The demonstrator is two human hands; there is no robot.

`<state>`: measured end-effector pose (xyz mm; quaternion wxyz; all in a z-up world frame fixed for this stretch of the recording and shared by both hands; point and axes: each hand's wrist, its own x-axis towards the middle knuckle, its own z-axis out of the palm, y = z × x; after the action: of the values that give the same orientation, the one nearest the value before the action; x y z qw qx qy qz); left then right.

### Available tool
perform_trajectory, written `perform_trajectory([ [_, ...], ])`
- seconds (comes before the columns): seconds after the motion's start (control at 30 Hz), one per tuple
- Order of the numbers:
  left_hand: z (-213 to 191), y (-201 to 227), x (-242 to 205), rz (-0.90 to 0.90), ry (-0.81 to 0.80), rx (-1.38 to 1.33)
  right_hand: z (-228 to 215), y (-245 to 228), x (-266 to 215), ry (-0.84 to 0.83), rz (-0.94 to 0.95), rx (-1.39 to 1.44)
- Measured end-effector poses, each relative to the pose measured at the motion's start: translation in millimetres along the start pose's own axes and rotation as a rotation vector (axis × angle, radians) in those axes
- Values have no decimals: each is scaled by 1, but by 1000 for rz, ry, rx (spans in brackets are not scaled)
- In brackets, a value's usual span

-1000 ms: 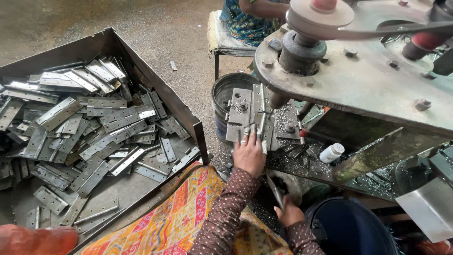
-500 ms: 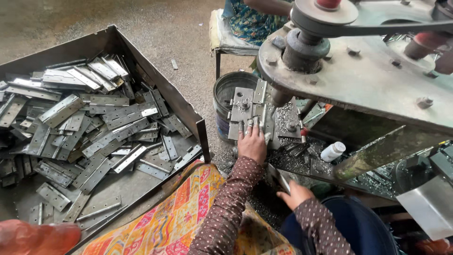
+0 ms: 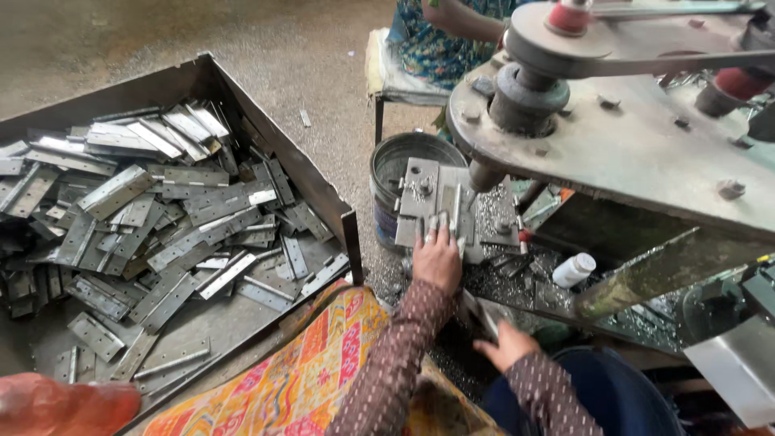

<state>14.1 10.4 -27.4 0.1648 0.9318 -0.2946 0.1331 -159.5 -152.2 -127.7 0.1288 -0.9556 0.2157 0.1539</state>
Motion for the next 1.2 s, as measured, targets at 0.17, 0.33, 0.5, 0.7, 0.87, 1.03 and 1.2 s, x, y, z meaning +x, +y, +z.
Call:
perform_trajectory([
  [0.17, 7, 1, 28, -62, -57, -82, 8, -4, -8, -80, 81, 76],
  [0.33, 1, -2, 24, -33, -17, -99, 66, 2, -25, 117, 100, 106],
  [0.5, -10, -2, 12, -8, -64, -86, 34, 6, -12, 17, 19, 82],
  [0.7, 0, -16, 42, -42, -73, -58, 5, 5, -3, -57, 22, -10],
  [0.87, 2, -20, 58, -10, -126, -19, 71, 5, -21, 40, 54, 106],
  [1.03, 10, -19, 47, -14, -167, -16, 70, 3, -25, -72, 35, 93],
  [1.2, 4, -22, 43, 34, -173, -31, -21, -19, -35, 124, 84, 183],
])
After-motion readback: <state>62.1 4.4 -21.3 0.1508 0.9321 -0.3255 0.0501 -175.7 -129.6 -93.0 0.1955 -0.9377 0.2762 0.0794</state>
